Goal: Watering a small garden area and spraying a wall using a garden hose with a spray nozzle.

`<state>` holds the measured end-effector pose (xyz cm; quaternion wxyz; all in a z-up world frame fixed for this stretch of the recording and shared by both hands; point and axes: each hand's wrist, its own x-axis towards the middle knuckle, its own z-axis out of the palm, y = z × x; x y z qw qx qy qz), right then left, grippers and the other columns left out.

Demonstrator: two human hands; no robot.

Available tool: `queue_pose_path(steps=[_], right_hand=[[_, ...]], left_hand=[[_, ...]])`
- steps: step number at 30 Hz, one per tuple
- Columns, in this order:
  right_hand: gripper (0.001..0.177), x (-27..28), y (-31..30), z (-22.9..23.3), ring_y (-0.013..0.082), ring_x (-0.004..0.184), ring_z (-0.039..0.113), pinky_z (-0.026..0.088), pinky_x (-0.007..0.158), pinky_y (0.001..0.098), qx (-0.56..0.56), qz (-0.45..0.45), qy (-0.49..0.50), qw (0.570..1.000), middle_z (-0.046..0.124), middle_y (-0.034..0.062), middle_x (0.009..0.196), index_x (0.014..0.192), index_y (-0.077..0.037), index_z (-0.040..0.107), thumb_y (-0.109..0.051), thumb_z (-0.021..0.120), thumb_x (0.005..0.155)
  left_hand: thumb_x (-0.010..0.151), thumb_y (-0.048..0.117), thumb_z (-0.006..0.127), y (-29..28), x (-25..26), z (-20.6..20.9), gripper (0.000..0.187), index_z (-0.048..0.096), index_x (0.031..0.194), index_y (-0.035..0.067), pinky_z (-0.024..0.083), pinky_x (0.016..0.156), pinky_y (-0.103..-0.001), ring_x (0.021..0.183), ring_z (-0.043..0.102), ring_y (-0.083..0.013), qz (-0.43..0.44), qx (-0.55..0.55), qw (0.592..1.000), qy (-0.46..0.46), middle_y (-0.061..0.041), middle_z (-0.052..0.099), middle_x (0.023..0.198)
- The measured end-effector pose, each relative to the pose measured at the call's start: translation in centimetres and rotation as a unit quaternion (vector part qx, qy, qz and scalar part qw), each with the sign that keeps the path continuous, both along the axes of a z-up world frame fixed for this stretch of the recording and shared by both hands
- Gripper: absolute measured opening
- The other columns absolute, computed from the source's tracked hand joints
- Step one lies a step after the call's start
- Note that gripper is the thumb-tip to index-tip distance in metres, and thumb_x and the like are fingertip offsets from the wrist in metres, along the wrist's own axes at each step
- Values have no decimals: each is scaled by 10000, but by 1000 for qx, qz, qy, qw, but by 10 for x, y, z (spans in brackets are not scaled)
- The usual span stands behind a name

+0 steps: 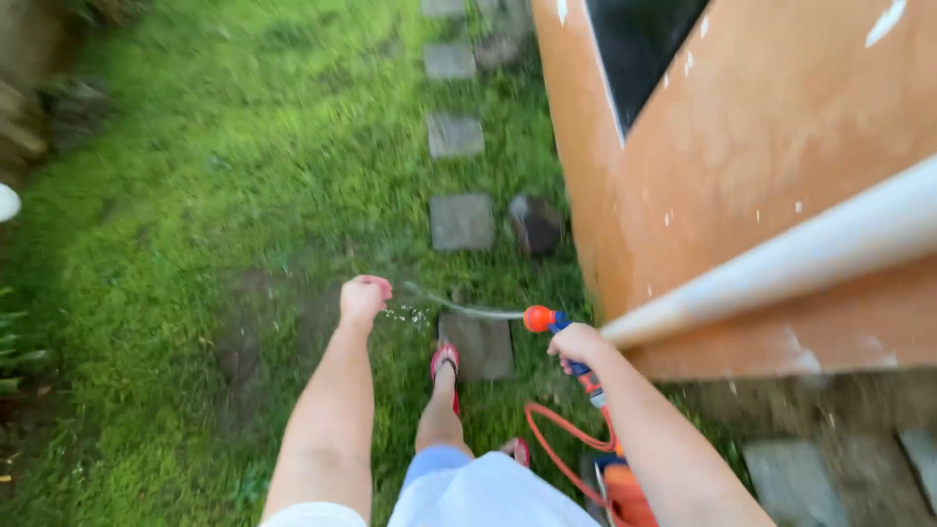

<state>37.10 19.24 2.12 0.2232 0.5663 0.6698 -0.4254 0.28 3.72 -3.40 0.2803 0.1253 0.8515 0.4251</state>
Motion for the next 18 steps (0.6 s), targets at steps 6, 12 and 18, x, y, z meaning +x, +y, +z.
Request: queue_pose_path(steps=[6, 12, 18], right_hand=[[136, 128, -47, -125, 366, 424, 614, 549, 398, 497, -176, -279, 23, 944, 553, 230, 510, 765, 154, 582, 85, 683, 705], [343, 152, -96, -81, 413, 596, 705, 580, 564, 539, -231, -201, -53, 950, 672, 307, 683, 937, 197, 589, 44, 747, 674], [382, 154, -96, -64, 357, 686, 735, 606, 688, 504, -217, -261, -64, 938, 706, 219, 764, 968, 115, 629, 53, 788, 626]], left_hand=[[821, 27, 470, -32, 40, -12, 270, 706, 950, 49, 591, 712, -306, 839, 699, -197, -55, -50, 992, -102, -108, 725, 903], [828, 50, 484, -2, 64, -31, 260, 711, 955, 63, 592, 724, -310, 842, 706, -166, -108, -76, 984, -116, -74, 732, 899], [844, 48, 496, 38, 76, 8, 225, 705, 928, 48, 578, 715, -287, 838, 699, -171, -154, -52, 979, -124, -100, 726, 898]])
